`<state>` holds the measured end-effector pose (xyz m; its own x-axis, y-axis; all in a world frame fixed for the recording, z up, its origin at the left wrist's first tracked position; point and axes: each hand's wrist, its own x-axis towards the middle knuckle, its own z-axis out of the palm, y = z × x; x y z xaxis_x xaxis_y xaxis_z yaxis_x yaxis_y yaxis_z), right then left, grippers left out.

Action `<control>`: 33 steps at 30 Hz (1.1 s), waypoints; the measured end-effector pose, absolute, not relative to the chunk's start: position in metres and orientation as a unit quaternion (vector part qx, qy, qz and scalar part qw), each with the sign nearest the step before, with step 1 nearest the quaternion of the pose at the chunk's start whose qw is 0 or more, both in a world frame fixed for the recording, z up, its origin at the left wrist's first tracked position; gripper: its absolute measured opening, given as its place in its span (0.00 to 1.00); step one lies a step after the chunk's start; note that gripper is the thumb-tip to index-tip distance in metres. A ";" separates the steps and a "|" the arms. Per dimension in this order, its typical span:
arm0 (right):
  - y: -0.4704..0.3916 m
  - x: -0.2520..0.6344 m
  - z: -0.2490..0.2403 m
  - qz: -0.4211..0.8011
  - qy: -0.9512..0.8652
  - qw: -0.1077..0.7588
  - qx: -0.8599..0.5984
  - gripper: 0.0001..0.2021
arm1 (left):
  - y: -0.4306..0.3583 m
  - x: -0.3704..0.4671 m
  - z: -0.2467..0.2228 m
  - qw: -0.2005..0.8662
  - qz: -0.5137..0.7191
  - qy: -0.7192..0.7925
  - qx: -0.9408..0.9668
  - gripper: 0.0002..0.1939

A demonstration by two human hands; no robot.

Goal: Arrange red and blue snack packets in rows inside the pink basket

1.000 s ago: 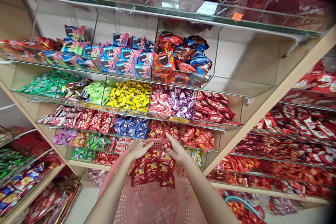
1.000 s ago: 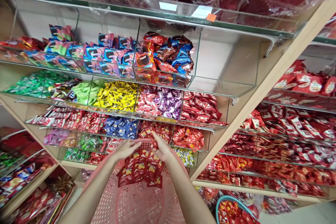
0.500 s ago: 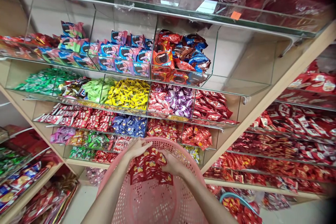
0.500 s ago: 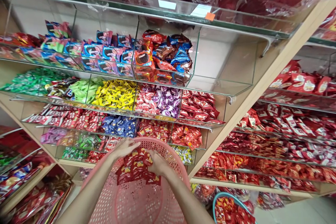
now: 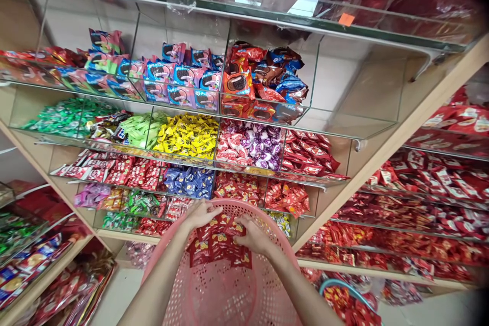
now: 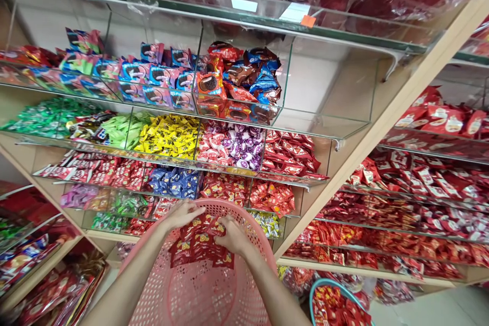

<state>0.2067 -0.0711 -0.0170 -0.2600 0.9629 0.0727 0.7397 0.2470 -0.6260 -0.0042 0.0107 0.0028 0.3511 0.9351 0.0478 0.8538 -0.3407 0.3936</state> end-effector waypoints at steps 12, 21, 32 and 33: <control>-0.078 0.207 -0.017 0.227 -0.776 0.128 -0.575 0.14 | 0.013 -0.006 -0.002 0.151 0.138 0.550 0.809 0.31; -0.083 0.199 -0.013 0.184 -0.781 0.112 -0.586 0.13 | 0.013 -0.005 -0.003 0.152 0.136 0.553 0.808 0.31; -0.083 0.195 -0.016 0.111 -0.811 0.083 -0.569 0.10 | 0.011 -0.004 0.001 0.173 0.145 0.554 0.801 0.29; -0.084 0.195 -0.017 0.104 -0.812 0.084 -0.568 0.10 | 0.011 -0.004 0.001 0.173 0.144 0.554 0.802 0.29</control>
